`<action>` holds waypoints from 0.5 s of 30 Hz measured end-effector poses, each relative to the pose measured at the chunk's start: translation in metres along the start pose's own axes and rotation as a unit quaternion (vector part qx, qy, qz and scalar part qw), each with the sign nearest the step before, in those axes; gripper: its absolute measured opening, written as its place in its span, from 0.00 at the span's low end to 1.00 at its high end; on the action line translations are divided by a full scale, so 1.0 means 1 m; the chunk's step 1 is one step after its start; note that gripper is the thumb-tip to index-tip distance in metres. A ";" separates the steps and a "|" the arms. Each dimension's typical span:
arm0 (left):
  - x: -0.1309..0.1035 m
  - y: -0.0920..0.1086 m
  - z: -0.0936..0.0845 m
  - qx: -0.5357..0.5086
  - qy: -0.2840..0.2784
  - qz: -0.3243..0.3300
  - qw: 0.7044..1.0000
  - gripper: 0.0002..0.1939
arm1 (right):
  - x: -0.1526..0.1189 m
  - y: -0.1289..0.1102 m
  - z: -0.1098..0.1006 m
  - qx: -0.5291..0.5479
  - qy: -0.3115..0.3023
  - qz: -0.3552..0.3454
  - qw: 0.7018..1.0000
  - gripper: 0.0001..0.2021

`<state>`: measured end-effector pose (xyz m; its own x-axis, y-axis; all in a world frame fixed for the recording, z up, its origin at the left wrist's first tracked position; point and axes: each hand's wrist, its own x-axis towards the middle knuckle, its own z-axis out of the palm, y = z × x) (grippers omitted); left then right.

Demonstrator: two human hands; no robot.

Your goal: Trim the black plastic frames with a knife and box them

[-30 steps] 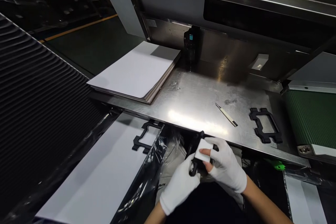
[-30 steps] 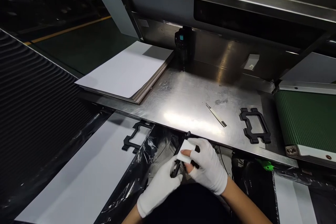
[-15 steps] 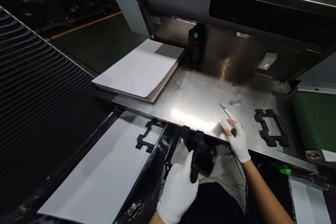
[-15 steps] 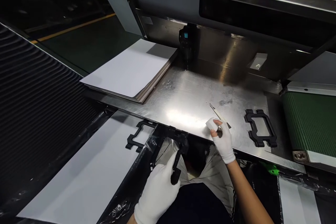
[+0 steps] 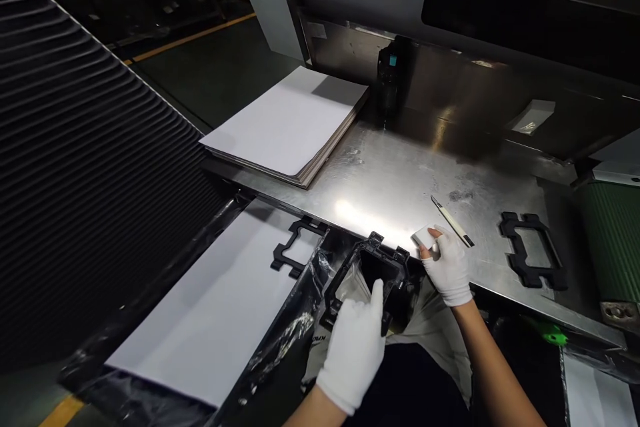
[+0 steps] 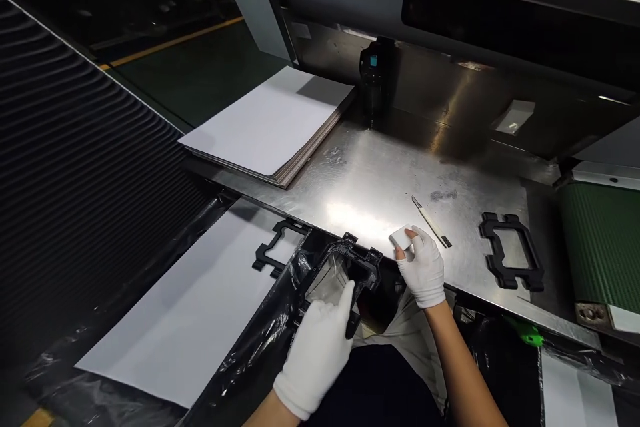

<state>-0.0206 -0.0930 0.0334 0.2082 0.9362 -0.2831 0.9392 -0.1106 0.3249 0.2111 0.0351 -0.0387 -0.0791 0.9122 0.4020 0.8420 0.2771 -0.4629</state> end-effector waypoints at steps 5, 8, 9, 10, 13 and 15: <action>0.005 0.003 -0.001 0.033 -0.006 -0.007 0.999 0.47 | 0.002 -0.003 -0.003 -0.010 -0.004 -0.017 1.000 0.20; 0.007 0.004 0.000 0.009 0.008 -0.004 1.000 0.47 | 0.003 -0.003 -0.003 -0.016 -0.005 -0.017 1.000 0.20; 0.008 0.005 0.000 0.001 0.016 -0.004 1.000 0.47 | 0.003 -0.002 -0.002 -0.019 -0.005 -0.014 1.000 0.20; 0.009 0.006 -0.001 -0.002 0.021 -0.004 1.000 0.47 | 0.003 -0.002 -0.001 -0.022 -0.007 -0.010 1.000 0.21; 0.009 0.009 -0.007 -0.001 0.015 -0.010 1.000 0.46 | 0.002 0.000 0.001 -0.025 -0.014 0.000 1.000 0.21; 0.005 0.001 -0.019 -0.055 0.023 -0.024 0.998 0.43 | 0.001 0.002 0.002 -0.024 -0.015 0.003 1.000 0.22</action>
<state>-0.0239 -0.0816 0.0497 0.1486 0.9542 -0.2597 0.9117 -0.0304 0.4098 0.2114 0.0372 -0.0409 -0.0899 0.9228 0.3747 0.8671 0.2576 -0.4263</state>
